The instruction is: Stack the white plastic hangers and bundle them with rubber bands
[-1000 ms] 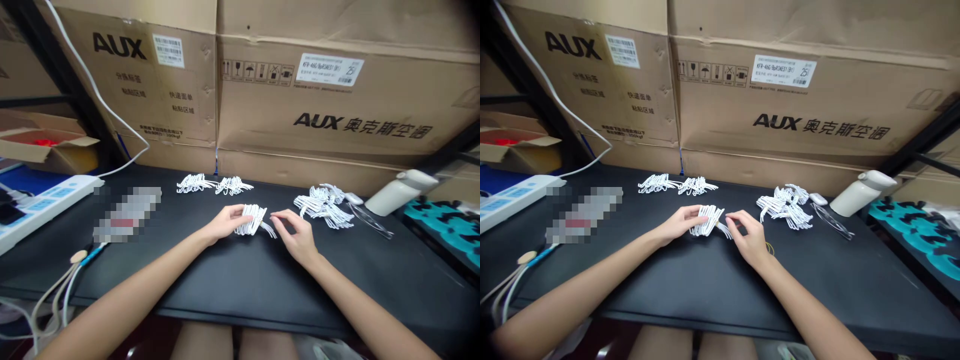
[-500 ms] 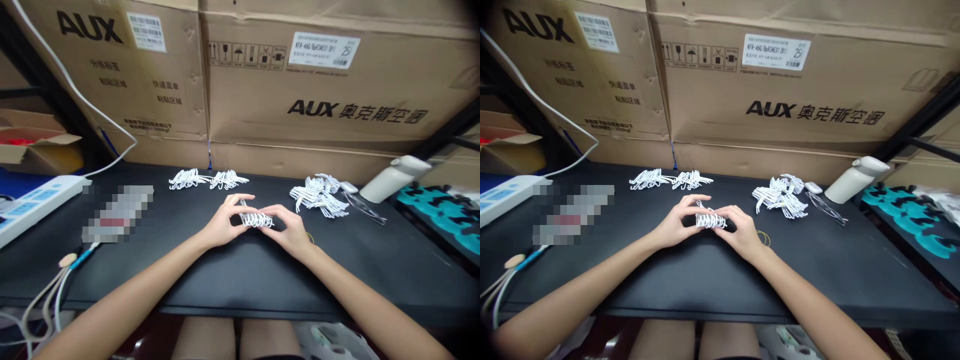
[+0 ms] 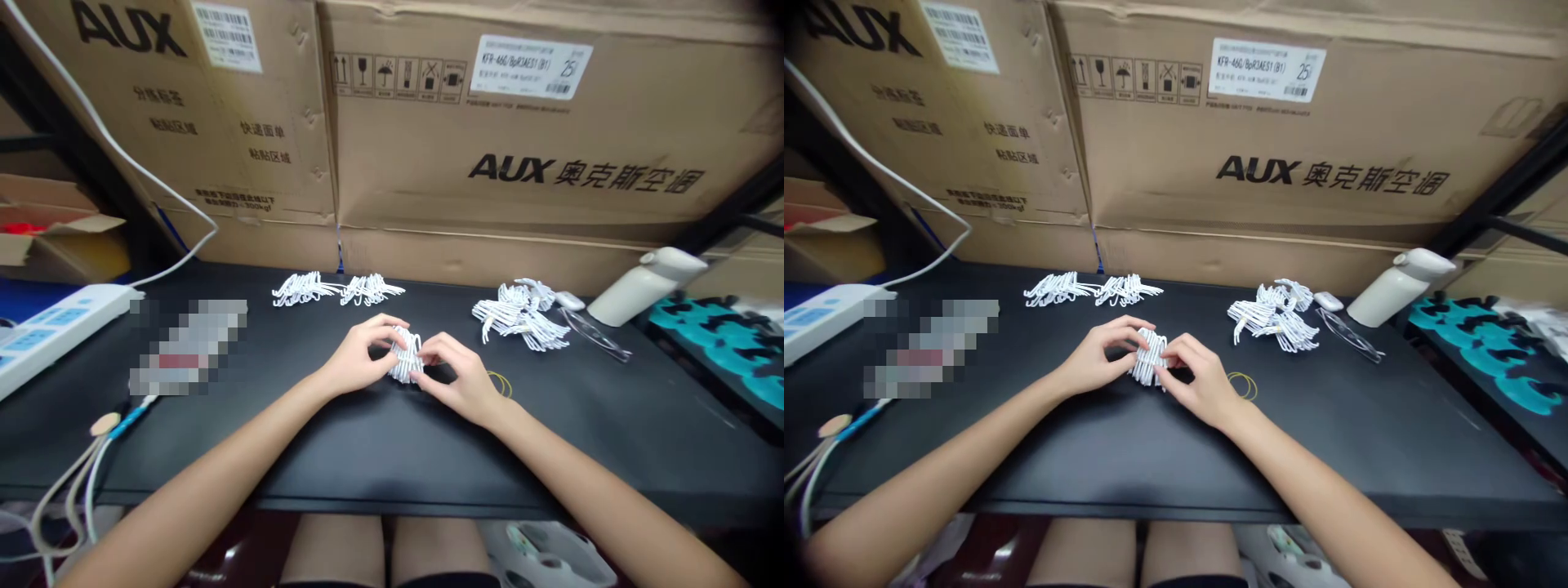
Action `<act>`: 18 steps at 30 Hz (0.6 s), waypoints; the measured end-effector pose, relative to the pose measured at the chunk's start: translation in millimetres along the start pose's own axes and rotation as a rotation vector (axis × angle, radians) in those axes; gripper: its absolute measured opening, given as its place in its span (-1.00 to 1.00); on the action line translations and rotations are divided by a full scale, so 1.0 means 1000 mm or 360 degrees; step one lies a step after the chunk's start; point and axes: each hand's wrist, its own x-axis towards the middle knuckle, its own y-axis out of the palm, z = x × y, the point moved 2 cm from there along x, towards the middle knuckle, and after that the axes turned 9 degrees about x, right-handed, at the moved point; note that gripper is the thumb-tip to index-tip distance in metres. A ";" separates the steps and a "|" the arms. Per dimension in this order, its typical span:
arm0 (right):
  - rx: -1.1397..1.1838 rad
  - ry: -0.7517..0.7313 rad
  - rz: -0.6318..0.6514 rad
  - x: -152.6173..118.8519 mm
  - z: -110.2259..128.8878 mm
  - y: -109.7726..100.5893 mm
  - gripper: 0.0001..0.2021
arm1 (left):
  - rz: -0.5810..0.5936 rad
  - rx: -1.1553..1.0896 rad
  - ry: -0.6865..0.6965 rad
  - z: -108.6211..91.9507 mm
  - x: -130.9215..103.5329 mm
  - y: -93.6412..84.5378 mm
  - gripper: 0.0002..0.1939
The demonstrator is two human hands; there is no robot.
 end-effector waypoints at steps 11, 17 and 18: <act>0.0033 0.0024 -0.0037 -0.002 0.004 -0.001 -0.92 | 0.0075 0.0061 -0.0165 -0.009 0.004 -0.019 -0.73; 0.0035 0.0010 -0.0010 -0.002 0.009 0.002 -0.91 | 0.0024 0.0898 -0.0450 0.038 -0.023 -0.138 -0.65; 0.0030 0.0012 -0.0004 -0.002 0.009 0.003 -0.91 | -0.0033 0.1019 -0.0577 0.053 -0.032 -0.161 -0.62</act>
